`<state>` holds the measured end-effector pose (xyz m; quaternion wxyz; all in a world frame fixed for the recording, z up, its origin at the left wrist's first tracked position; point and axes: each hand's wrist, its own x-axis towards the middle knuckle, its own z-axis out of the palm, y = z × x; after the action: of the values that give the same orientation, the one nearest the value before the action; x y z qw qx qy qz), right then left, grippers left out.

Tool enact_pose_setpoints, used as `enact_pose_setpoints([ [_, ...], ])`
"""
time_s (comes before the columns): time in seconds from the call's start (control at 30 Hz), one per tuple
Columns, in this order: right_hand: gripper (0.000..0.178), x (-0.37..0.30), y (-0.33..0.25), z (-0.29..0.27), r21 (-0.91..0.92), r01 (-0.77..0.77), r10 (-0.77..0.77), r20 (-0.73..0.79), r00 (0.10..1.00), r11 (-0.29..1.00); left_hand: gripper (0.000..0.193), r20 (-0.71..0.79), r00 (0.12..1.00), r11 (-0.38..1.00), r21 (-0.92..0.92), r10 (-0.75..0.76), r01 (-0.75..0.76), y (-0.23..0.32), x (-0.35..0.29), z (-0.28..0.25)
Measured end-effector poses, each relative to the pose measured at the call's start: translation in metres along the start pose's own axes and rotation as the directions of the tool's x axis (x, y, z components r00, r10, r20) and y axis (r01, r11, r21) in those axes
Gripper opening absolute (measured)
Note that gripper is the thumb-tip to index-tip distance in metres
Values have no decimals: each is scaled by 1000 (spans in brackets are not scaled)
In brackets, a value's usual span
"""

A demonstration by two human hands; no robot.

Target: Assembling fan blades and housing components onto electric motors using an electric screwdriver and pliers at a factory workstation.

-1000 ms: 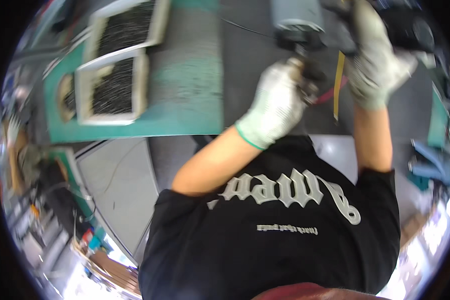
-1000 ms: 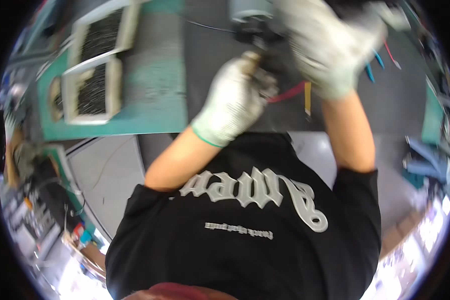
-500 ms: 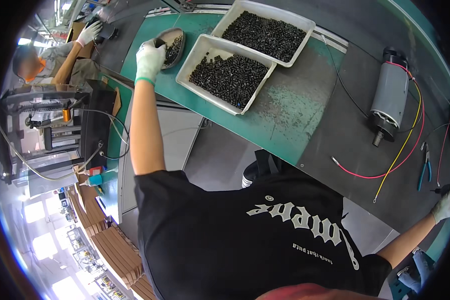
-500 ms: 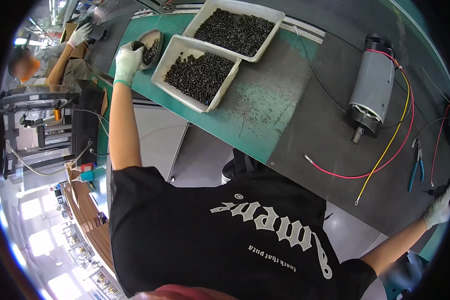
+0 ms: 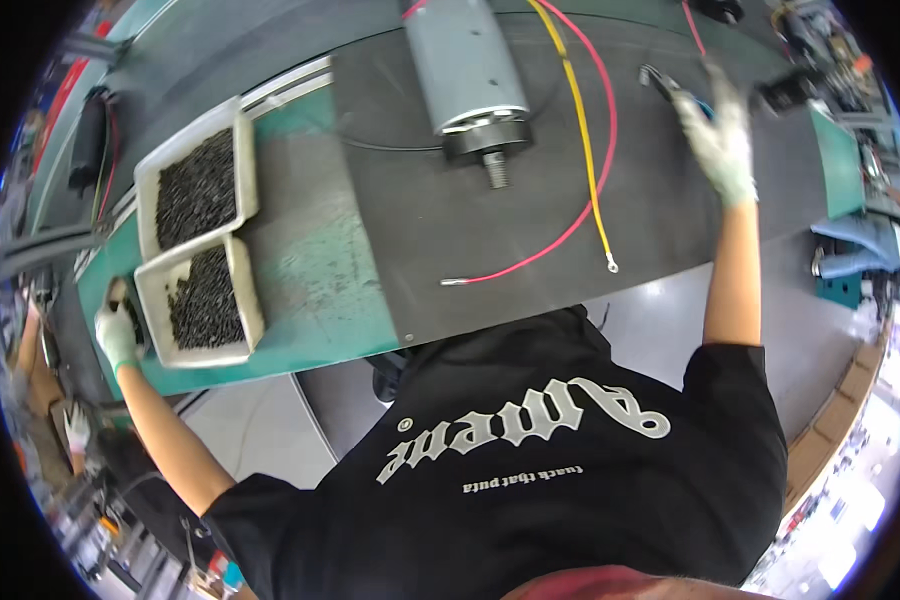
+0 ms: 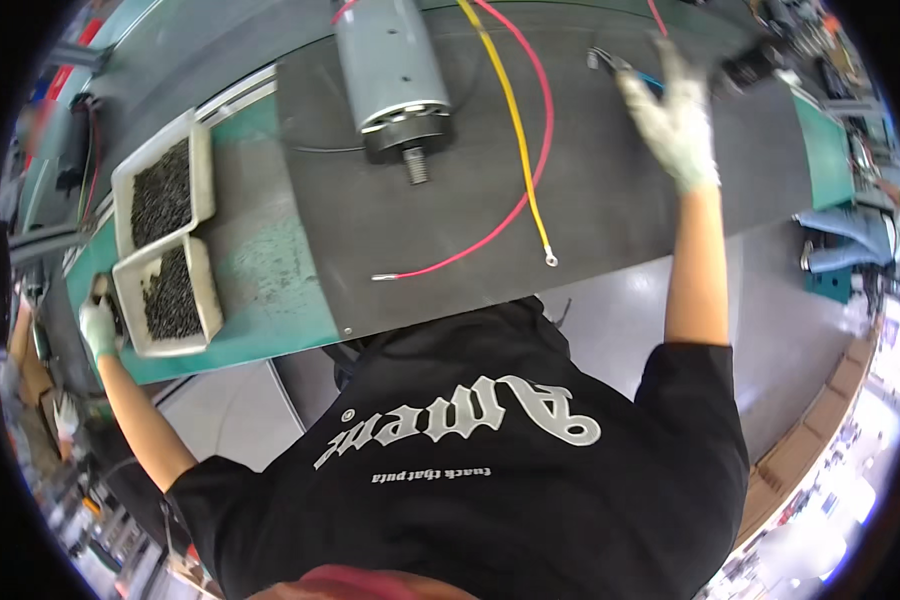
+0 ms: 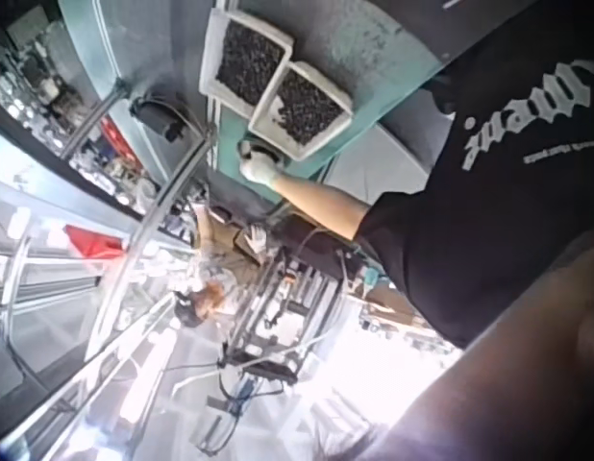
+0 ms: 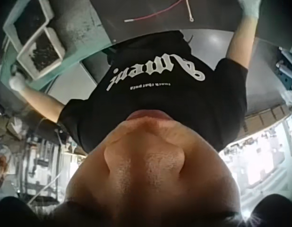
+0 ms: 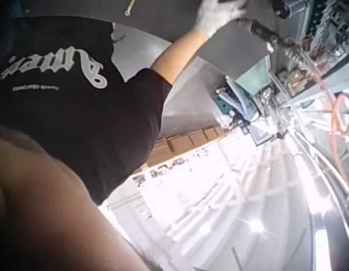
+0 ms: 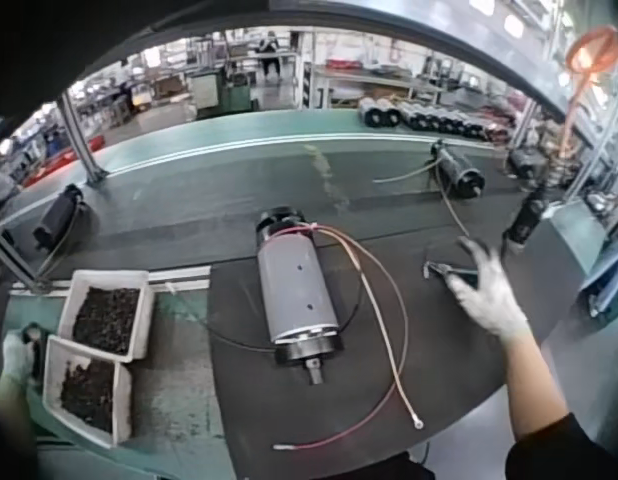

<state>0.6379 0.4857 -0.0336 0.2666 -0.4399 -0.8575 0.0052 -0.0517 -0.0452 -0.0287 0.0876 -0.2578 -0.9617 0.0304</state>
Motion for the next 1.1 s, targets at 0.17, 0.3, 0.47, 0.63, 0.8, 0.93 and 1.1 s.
enact_pose_setpoints([
  [0.17,55,-16,44,11,-156,96,-53,260,964,983,40,8,998,993,-99,-66,66,46,-8,-5],
  [0.3,43,-27,89,9,-212,175,-133,199,971,961,40,-59,990,980,-162,-130,119,60,-17,-17],
  [0.47,46,-43,99,13,17,-77,77,15,997,997,30,-22,974,710,-688,-223,147,34,-28,0],
  [0.63,47,-41,58,13,294,-261,262,36,964,920,24,-61,971,695,-709,-232,121,37,-33,-9],
  [0.8,45,-48,51,15,461,-315,339,33,940,830,22,-72,956,560,-822,-284,104,43,-34,-5],
  [0.93,46,-51,52,10,439,-376,380,83,921,816,20,-90,930,448,-890,-356,86,37,-38,6],
  [1.1,44,-54,56,16,482,-399,393,118,912,780,17,-136,948,596,-801,-287,66,44,-39,5],
])
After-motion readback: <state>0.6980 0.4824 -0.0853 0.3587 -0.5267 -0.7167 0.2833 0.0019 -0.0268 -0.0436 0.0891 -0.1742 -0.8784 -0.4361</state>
